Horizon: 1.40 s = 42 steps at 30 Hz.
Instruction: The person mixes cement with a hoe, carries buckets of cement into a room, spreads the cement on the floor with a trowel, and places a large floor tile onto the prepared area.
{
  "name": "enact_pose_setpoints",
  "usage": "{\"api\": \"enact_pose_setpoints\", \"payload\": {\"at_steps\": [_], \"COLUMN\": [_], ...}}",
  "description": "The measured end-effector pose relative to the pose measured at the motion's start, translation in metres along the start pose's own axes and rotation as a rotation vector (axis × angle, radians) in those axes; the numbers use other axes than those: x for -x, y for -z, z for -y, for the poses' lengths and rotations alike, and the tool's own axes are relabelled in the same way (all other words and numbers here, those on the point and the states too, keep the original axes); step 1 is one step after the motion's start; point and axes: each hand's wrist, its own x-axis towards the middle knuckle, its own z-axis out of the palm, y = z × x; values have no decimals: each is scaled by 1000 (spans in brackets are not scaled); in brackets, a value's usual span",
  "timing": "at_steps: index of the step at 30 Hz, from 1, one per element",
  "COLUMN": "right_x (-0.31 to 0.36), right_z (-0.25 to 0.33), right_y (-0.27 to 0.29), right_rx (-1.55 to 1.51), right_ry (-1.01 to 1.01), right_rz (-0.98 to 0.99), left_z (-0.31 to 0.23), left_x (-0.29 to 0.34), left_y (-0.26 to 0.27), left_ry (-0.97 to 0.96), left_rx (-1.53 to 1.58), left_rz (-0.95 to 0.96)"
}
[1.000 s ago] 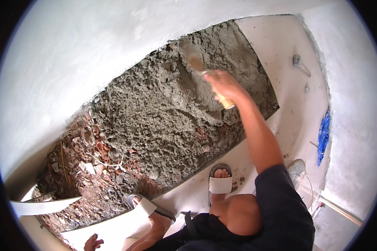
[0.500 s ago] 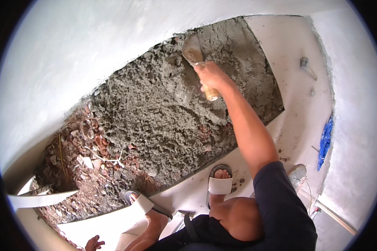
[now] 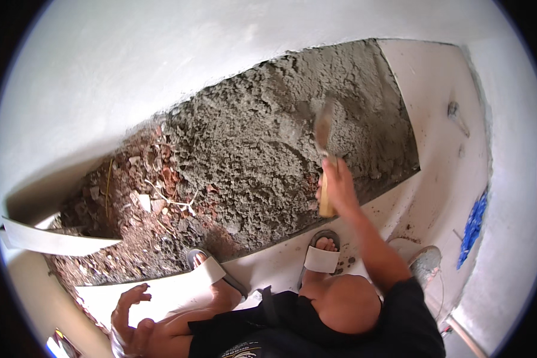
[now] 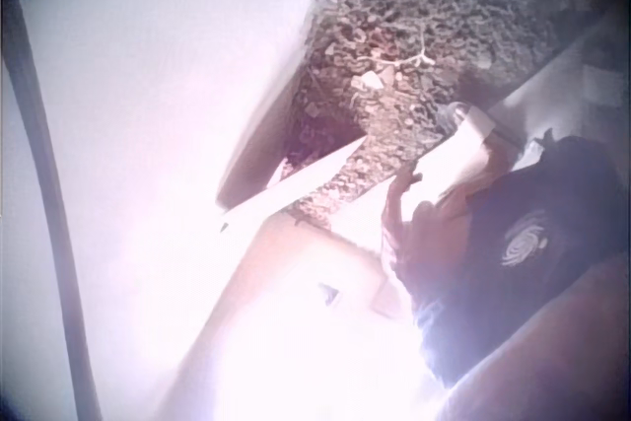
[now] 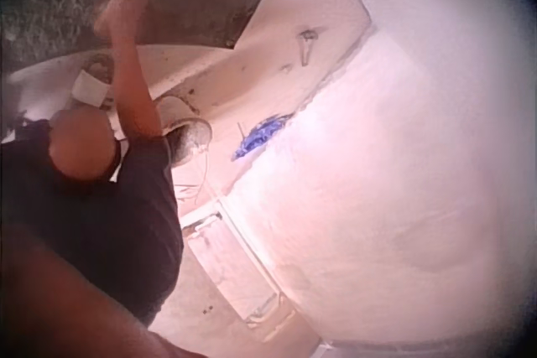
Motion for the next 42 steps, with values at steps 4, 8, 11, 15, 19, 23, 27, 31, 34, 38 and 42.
{"api": "enact_pose_setpoints", "payload": {"at_steps": [4,8,11,15,19,23,27,31,34,38,42], "right_x": [-20,-91,-113,-65,-63,-95,-104,-75,-72,-126,-162], "right_z": [-39,-11,35,82,113,69,51,55,50,59,90], "right_y": [-88,-138,-131,-58,-63,-135,-153,-137,-104,-21,4], "right_rx": [-198,143,628,453,472,1662,1709,1382,1608,1755,1674], "right_ry": [31,234,294,205,40,667,678,363,691,766,588], "right_rz": [-24,134,146,170,94,248,412,354,68,-284,-416], "left_z": [7,7,9,12,11,8,5,-2,-11,-19,-25], "left_x": [3,0,-4,0,6,4,-4,-9,-7,-4,3], "left_y": [6,8,11,13,12,11,12,9,5,1,-1], "left_ry": [98,16,-44,-192,-144,-116,-218,-288,-263,-170,-123], "left_rx": [-25,67,27,7,31,83,-12,-47,-22,5,17], "left_rz": [-89,-12,19,-15,50,39,47,16,-3,-14,-33]}}
